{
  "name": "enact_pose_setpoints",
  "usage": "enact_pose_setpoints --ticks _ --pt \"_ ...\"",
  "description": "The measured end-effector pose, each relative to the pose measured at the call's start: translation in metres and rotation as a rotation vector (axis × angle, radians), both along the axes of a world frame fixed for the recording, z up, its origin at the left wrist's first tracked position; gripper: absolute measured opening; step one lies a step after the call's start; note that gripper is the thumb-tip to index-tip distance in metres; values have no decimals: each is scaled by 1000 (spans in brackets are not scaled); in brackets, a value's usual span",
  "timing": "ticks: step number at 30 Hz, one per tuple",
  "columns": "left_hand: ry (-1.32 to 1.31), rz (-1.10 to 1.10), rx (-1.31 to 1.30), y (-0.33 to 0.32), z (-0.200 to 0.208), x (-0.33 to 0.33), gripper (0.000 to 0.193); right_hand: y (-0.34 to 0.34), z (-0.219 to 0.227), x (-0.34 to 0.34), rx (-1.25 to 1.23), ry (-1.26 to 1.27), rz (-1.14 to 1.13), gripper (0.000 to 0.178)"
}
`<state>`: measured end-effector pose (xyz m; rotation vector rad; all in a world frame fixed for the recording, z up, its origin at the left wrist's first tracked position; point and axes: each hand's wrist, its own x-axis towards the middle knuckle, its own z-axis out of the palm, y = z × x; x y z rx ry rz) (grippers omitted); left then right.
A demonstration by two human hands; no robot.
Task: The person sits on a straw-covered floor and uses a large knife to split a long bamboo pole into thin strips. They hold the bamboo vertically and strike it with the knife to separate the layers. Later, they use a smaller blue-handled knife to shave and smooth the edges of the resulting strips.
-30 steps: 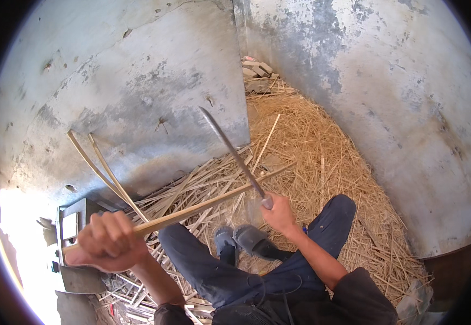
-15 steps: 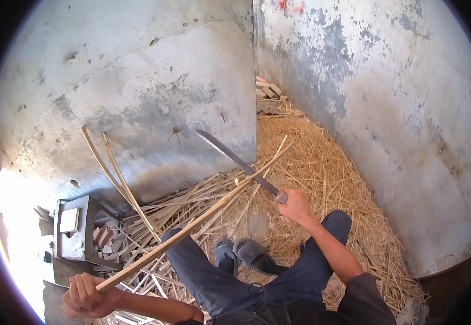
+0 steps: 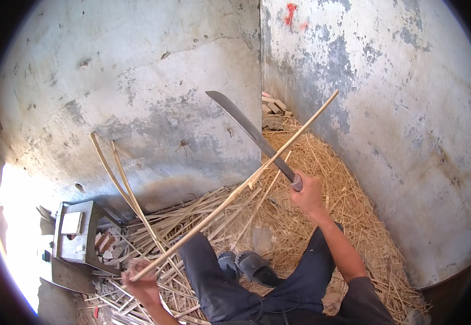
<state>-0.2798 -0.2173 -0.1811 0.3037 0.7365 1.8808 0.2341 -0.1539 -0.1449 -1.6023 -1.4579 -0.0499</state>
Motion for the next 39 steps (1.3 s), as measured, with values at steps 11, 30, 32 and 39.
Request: enact_pose_setpoints --ticks 11,30,32,39 --pt "1475 -891 -363 -59 -30 27 52 -30 0 18 -7 -290 -50 19" --pt "1469 -916 165 21 -19 192 38 -35 -26 -8 -90 -601 111 26" --pt "1532 -899 133 14 -23 191 34 -26 -33 1 -152 -683 81 22" --pt "1524 -980 31 -1 -35 157 39 16 -40 94 -205 -545 -157 34"
